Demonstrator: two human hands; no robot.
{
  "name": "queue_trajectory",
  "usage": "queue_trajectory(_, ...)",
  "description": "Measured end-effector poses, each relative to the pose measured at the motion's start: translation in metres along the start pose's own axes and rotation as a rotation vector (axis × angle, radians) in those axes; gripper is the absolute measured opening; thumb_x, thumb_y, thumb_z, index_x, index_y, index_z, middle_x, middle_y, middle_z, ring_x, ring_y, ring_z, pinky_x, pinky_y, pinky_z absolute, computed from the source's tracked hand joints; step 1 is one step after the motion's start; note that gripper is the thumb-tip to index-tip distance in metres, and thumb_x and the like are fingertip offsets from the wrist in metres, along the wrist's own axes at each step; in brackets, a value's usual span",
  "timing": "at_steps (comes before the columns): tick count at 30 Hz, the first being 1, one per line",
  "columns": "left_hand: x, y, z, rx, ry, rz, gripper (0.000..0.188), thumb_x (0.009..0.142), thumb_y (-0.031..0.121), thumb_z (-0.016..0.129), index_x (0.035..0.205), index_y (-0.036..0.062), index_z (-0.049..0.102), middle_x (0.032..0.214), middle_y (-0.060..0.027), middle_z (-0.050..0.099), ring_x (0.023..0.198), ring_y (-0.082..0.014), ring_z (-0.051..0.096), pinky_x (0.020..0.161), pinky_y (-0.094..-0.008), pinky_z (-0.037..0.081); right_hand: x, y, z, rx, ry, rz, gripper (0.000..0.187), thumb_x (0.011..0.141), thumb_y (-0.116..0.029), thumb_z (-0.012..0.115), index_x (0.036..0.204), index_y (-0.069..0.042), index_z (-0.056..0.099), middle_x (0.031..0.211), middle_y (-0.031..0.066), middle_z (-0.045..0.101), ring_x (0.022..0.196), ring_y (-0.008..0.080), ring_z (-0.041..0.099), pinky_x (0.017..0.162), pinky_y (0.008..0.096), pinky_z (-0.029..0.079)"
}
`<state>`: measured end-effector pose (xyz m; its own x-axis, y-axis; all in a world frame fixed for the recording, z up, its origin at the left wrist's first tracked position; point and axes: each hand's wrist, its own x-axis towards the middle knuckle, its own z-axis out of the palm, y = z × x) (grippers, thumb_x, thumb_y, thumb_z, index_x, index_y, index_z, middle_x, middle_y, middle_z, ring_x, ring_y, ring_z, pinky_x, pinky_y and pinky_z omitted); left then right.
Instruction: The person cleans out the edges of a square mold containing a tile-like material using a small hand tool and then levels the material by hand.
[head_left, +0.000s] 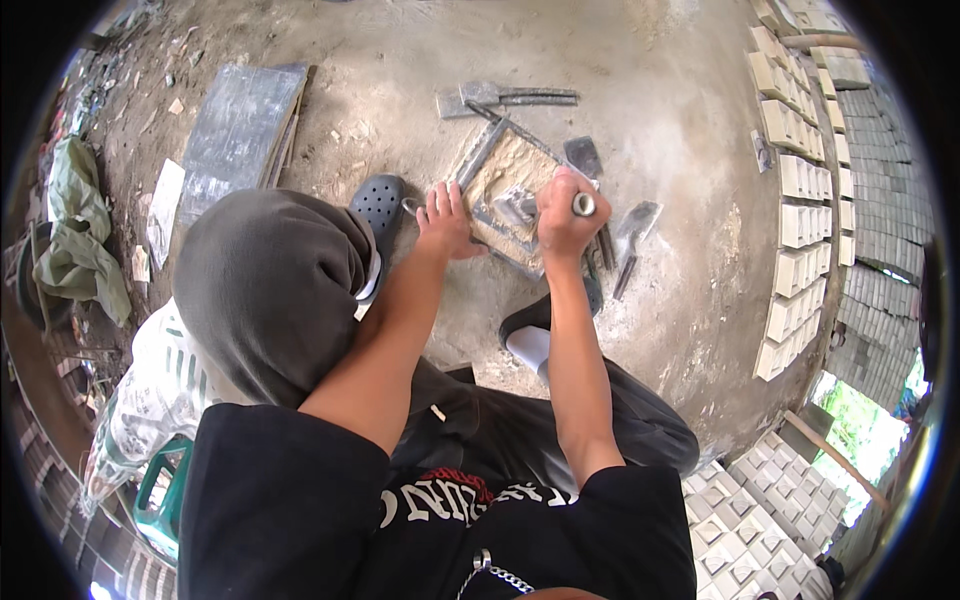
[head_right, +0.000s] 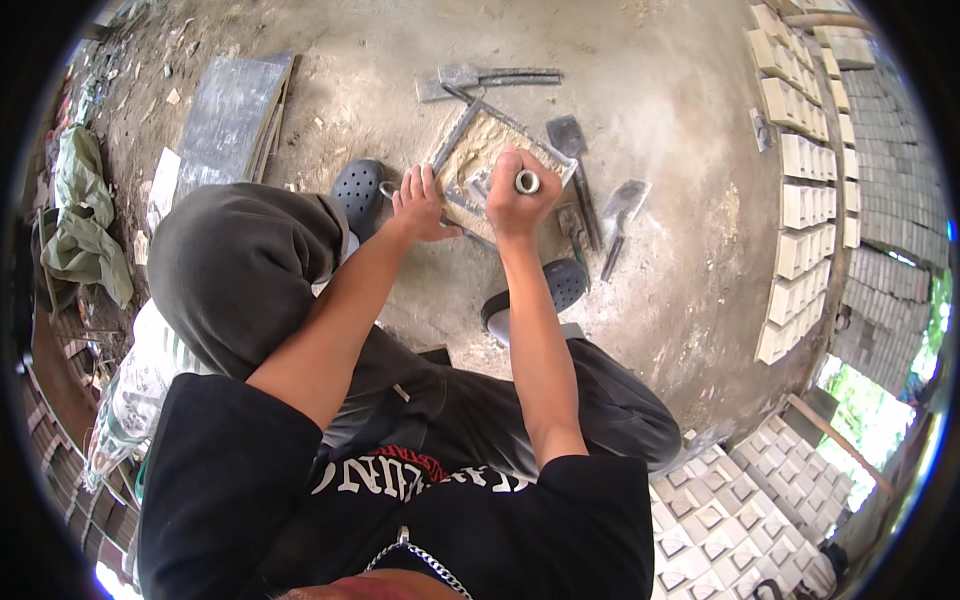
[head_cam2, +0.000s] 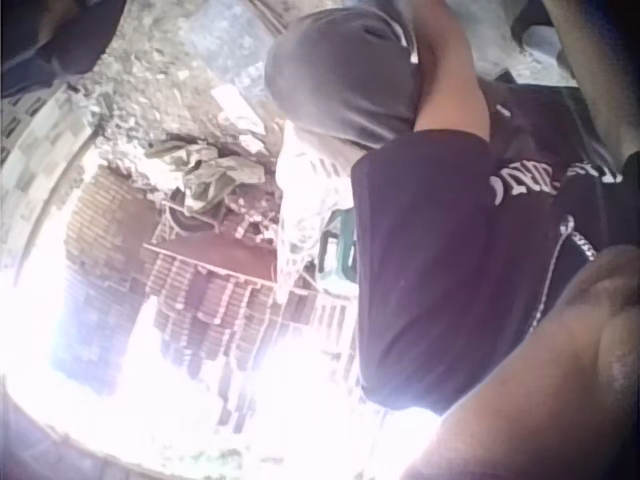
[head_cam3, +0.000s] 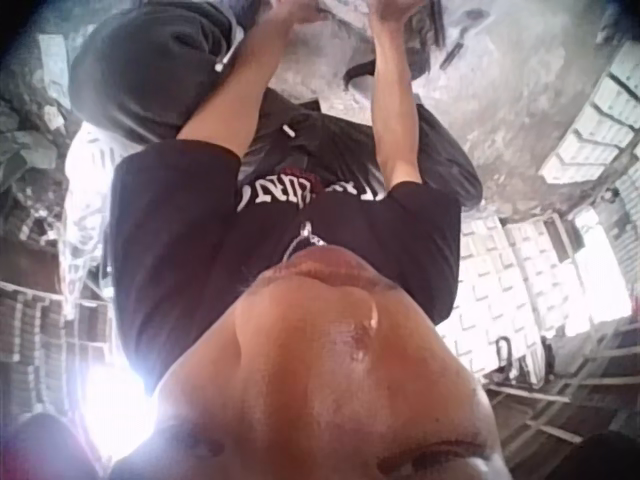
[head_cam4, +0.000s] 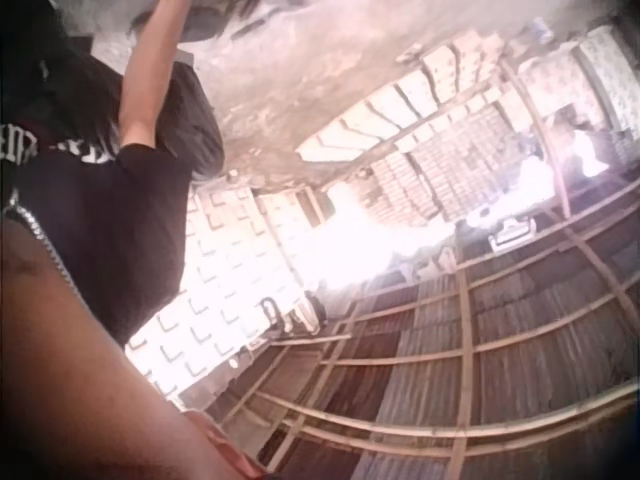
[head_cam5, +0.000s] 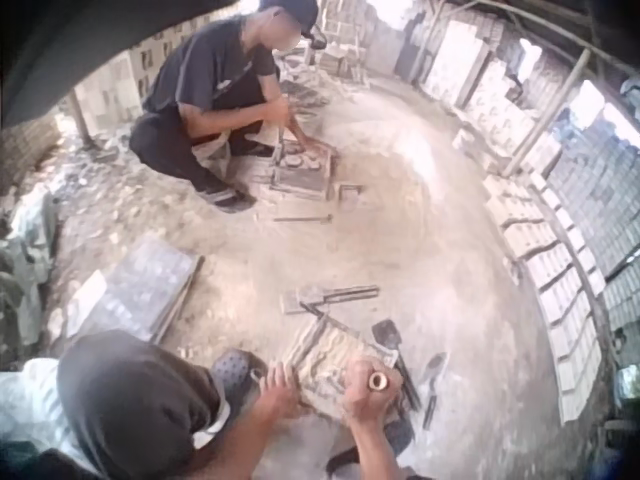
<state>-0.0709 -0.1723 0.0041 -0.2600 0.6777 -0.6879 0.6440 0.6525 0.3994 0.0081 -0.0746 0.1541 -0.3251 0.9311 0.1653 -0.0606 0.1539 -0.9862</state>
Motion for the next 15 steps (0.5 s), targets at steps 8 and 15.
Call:
queue_trajectory(8, 0.002, 0.005, -0.004, 0.006, -0.012, 0.012, 0.141, 0.063, 0.059, 0.081, 0.15, 0.0024, -0.015, 0.159, -0.0235, -0.004, 0.147, -0.0416, -0.002, 0.115, -0.0586, 0.012, -0.006, 0.037, 0.008, -0.148, 0.023, -0.072, 0.031, 0.088, -0.006, 0.054, 0.06, 0.001, 0.046, 0.053, -0.0037, 0.042, 0.049, 0.0038, 0.037, 0.044, 0.0259, 0.027)
queue_trajectory(15, 0.007, 0.001, -0.001, -0.01, 0.028, -0.005, 0.142, 0.063, 0.058, 0.082, 0.15, 0.0034, -0.014, 0.159, -0.0231, -0.004, 0.147, -0.0411, -0.002, 0.116, -0.0583, 0.012, 0.01, 0.003, 0.009, -0.095, 0.003, -0.081, 0.03, 0.09, -0.004, 0.051, 0.06, -0.001, 0.048, 0.054, -0.0022, 0.045, 0.045, 0.0048, 0.04, 0.04, 0.024, 0.028)
